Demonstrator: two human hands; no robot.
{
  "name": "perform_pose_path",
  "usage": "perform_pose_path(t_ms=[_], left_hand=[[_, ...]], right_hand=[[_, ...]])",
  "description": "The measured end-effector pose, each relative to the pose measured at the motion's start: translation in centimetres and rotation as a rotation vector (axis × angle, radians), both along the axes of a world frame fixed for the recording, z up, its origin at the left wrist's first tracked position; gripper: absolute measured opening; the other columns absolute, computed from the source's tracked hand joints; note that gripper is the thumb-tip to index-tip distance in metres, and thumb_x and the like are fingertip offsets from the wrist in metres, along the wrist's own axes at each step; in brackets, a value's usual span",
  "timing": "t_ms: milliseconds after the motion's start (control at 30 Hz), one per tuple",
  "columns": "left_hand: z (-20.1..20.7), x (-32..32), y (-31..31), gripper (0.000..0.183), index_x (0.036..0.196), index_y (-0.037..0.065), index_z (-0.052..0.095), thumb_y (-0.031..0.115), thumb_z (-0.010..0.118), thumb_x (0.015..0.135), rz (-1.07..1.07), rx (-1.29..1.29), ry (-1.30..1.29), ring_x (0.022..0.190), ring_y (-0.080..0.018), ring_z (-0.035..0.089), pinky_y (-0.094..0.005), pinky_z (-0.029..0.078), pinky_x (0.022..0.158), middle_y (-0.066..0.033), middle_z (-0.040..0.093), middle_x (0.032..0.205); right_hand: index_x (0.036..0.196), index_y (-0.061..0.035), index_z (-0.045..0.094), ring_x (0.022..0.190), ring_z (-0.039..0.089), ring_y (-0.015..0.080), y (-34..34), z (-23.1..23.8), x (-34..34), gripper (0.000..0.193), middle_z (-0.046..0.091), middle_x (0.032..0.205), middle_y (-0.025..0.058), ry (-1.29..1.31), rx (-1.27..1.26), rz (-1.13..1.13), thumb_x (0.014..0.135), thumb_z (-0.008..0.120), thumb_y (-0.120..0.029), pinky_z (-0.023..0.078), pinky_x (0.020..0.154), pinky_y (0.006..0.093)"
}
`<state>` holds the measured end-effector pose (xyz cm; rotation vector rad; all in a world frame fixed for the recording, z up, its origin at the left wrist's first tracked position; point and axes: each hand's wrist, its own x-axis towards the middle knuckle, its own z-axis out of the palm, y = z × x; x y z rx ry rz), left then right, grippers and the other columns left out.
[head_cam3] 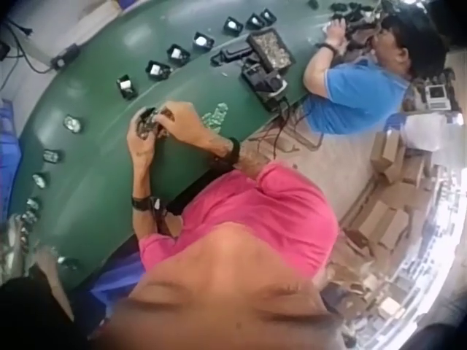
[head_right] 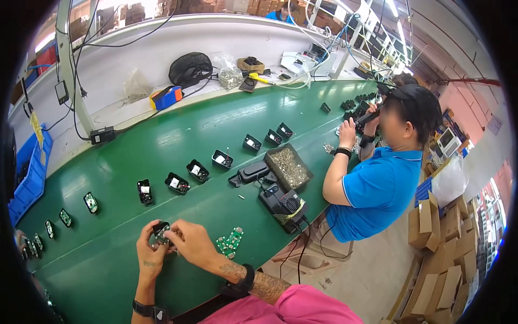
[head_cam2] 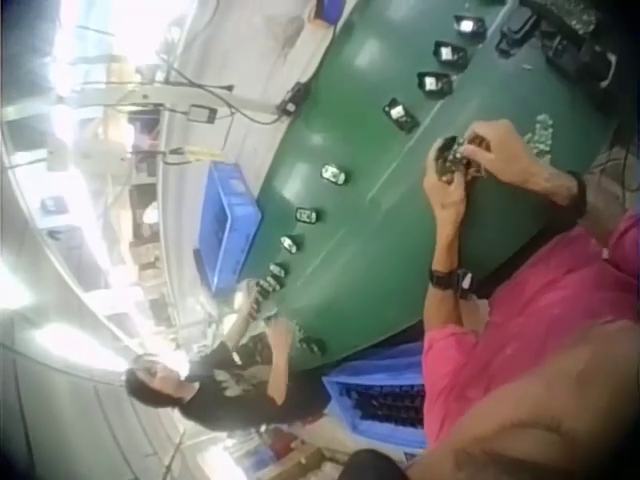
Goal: The person assembles electronic devices by inserting circuit boards into plastic housings, pressing them together, and placing them on a conveyor belt before finally moving a crate of the units.
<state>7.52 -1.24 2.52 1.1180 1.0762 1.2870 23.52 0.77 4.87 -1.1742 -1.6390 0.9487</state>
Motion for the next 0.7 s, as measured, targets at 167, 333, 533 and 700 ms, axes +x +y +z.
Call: perform_pose_path(t_ms=[167, 333, 533, 700], left_hand=[[0.0, 0.6, 0.0, 0.05, 0.132, -0.003, 0.05, -0.01, 0.062, 0.083, 0.061, 0.1, 0.043, 0.096, -0.0175, 0.066, -0.0272, 0.06, 0.072, -0.0137, 0.058, 0.123], [-0.3, -0.6, 0.1, 0.046, 0.129, -0.001, 0.055, -0.009, 0.059, 0.084, -0.093, 0.102, 0.252, 0.094, -0.0166, 0.065, -0.0285, 0.058, 0.08, -0.0097, 0.061, 0.115], [-1.9, -0.5, 0.0, 0.043, 0.128, 0.0, 0.056, -0.007, 0.058, 0.086, -0.06, 0.228, 0.272, 0.098, -0.0157, 0.064, -0.0275, 0.055, 0.079, -0.0099, 0.062, 0.117], [-2.3, -0.3, -0.2, 0.041, 0.13, 0.001, 0.056, -0.004, 0.055, 0.089, 0.029, 0.256, 0.317, 0.101, -0.0163, 0.063, -0.0271, 0.055, 0.079, -0.0111, 0.061, 0.121]], right_hand=[[0.088, 0.0019, 0.064, 0.057, 0.057, 0.0048, -0.5, -0.9, -0.5, 0.02, 0.063, 0.072, -0.0002, 0.426, -0.252, 0.103, 0.095, 0.066, -0.016, 0.041, 0.047, 0.0212], [0.079, 0.0017, 0.064, 0.047, 0.049, 0.0057, 0.3, -0.8, 1.3, 0.028, 0.059, 0.062, 0.0006, 0.374, -0.482, 0.256, 0.096, 0.065, -0.022, 0.037, 0.043, 0.0246], [0.077, 0.0021, 0.061, 0.047, 0.045, 0.0126, -0.2, -0.3, 1.1, 0.033, 0.052, 0.055, 0.0065, -0.006, -0.126, 0.231, 0.094, 0.066, -0.026, 0.036, 0.046, 0.0319], [0.078, 0.0018, 0.061, 0.055, 0.057, 0.0201, -1.4, -0.2, 0.4, 0.029, 0.058, 0.063, 0.0112, -0.043, -0.008, 0.186, 0.095, 0.064, -0.022, 0.043, 0.052, 0.035]])
